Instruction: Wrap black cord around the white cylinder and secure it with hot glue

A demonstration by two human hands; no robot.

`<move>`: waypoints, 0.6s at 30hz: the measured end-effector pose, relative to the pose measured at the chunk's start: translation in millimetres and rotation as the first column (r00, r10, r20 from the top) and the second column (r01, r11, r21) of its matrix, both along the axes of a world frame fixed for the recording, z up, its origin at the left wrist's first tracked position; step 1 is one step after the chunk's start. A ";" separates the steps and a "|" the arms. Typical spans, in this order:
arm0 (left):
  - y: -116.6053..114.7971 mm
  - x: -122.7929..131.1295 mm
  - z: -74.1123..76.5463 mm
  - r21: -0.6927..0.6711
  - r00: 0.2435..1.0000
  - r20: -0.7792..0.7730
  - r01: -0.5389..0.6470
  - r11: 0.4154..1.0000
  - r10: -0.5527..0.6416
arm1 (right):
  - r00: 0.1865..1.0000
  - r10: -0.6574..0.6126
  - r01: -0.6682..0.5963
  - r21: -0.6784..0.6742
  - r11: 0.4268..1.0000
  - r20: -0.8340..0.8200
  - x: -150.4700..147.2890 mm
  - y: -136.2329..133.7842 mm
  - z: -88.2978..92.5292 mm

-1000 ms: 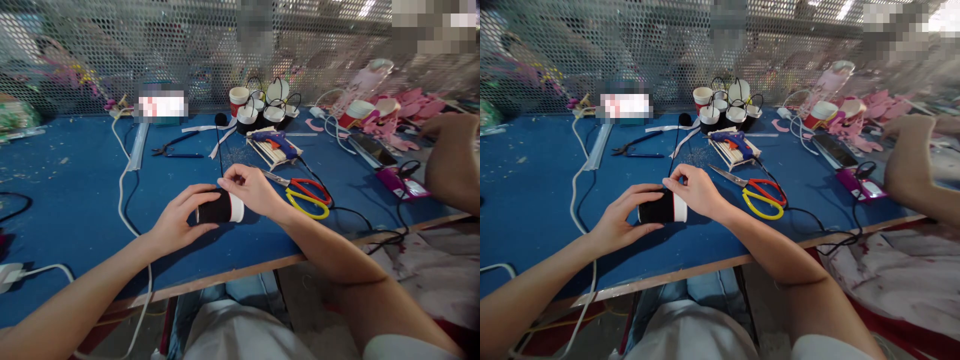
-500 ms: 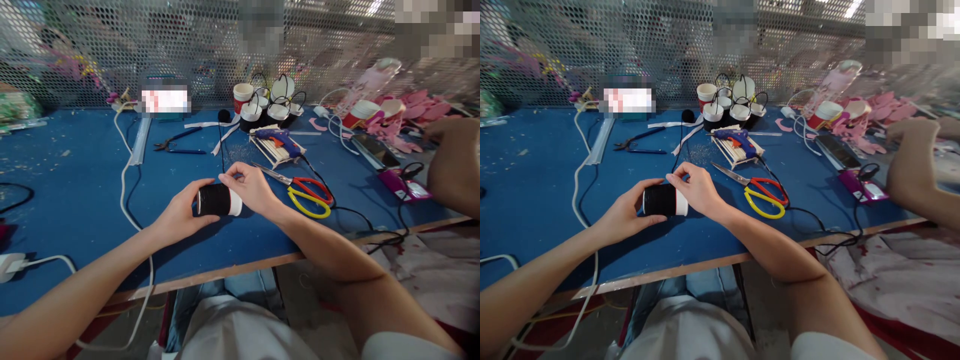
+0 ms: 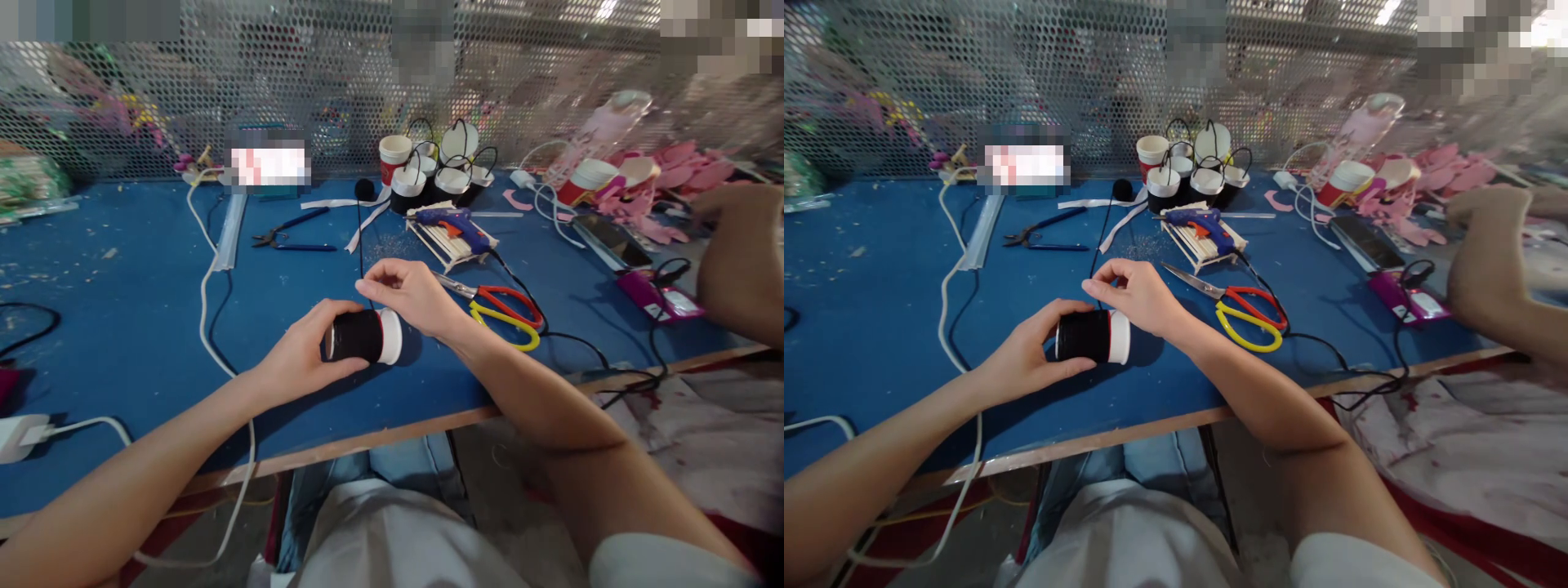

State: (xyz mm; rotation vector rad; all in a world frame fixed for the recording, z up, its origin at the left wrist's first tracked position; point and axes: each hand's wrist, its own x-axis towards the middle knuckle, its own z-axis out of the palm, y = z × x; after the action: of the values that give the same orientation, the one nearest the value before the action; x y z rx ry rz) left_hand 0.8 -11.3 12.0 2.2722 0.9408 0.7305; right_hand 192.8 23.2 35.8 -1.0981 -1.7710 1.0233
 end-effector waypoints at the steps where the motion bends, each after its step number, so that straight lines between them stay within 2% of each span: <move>1: -1.0 0.0 -0.2 0.005 1.000 0.000 0.017 1.000 -0.017 | 1.000 0.016 -0.016 -0.011 1.000 -0.007 -0.4 1.5 0.4; 6: -5.7 1.0 3.2 0.030 0.986 -0.130 0.114 0.993 -0.109 | 0.990 0.139 -0.141 -0.091 0.986 -0.023 -6.2 11.3 -9.7; 9: -5.6 1.4 7.1 0.040 0.982 -0.149 0.125 0.991 -0.118 | 0.971 0.195 -0.189 -0.058 0.980 0.138 -7.1 17.4 -15.3; 10: -4.9 1.4 8.1 0.039 0.985 -0.142 0.109 0.993 -0.102 | 0.961 0.159 -0.161 -0.009 0.987 0.226 -5.0 19.9 -14.5; 12: -2.5 0.8 8.9 0.034 0.991 -0.126 0.058 0.998 -0.054 | 0.930 -0.012 -0.041 0.136 0.990 0.368 4.6 26.6 -7.2; 15: 2.3 -0.9 7.0 0.027 0.996 -0.090 -0.005 1.000 0.008 | 0.839 -0.342 0.202 0.341 0.918 0.424 33.8 42.3 13.3; 16: 3.9 -1.7 5.8 0.025 0.997 -0.077 -0.020 0.999 0.022 | 0.782 -0.443 0.282 0.386 0.879 0.439 46.4 49.0 19.8; 18: 6.6 -3.1 3.3 0.029 0.997 -0.056 -0.046 0.999 0.047 | 0.607 -0.596 0.405 0.441 0.801 0.526 72.7 63.1 27.9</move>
State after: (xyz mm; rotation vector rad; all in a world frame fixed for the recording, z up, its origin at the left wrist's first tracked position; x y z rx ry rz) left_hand -2.3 -4.6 15.3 2.3128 1.0190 0.7064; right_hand 265.5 86.3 63.7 -1.7729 -1.8410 -0.0026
